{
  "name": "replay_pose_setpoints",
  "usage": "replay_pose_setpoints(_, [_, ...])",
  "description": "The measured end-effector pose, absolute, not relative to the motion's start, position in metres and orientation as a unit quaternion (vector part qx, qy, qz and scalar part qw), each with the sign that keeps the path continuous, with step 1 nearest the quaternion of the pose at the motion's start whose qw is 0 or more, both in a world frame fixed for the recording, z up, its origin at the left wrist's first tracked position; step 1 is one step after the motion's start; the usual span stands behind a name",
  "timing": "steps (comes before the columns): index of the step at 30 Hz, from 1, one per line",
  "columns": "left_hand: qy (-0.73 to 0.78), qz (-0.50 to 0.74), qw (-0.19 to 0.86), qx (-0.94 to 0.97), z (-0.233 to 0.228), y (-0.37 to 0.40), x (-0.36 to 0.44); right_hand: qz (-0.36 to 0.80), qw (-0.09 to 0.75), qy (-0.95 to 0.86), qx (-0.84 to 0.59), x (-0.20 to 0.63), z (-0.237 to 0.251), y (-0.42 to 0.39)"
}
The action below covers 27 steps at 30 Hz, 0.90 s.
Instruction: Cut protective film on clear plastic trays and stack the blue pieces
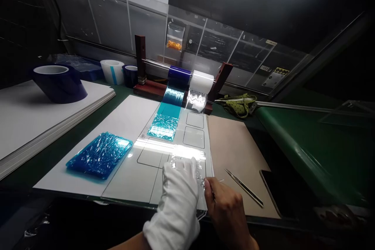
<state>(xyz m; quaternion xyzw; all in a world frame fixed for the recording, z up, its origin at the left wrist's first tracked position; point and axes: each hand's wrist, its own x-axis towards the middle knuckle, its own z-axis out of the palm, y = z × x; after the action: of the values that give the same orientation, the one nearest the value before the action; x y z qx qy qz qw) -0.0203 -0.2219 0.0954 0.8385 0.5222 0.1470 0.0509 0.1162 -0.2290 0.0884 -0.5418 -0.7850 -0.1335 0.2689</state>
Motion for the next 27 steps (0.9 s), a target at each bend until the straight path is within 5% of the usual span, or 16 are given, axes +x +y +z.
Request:
replay_pose_setpoints(5, [0.508,0.110,-0.018,0.854,0.102,-0.225,-0.027,0.022,0.377,-0.722,-0.580,0.126,0.089,-0.237])
replay_pose_setpoints(10, [0.442,0.303,0.115,0.836,0.066,-0.218,-0.037,0.440,0.469,-0.525,-0.558,0.135,0.088,-0.236])
replay_pose_setpoints(14, [0.376,0.425,0.191,0.801,0.036,-0.213,-0.026,0.530,0.485,-0.474,-0.509,0.138,0.093,-0.229])
replay_pose_setpoints(17, [0.428,0.403,0.148,0.795,0.046,-0.215,-0.017,0.461,0.469,-0.519,-0.546,0.142,0.098,-0.228])
replay_pose_setpoints(23, [0.536,0.044,-0.046,0.842,0.106,-0.220,-0.019,-0.045,0.337,-0.710,-0.617,0.119,0.083,-0.234])
replay_pose_setpoints(27, [0.535,0.037,-0.032,0.844,0.106,-0.220,-0.029,-0.021,0.333,-0.706,-0.624,0.113,0.076,-0.236])
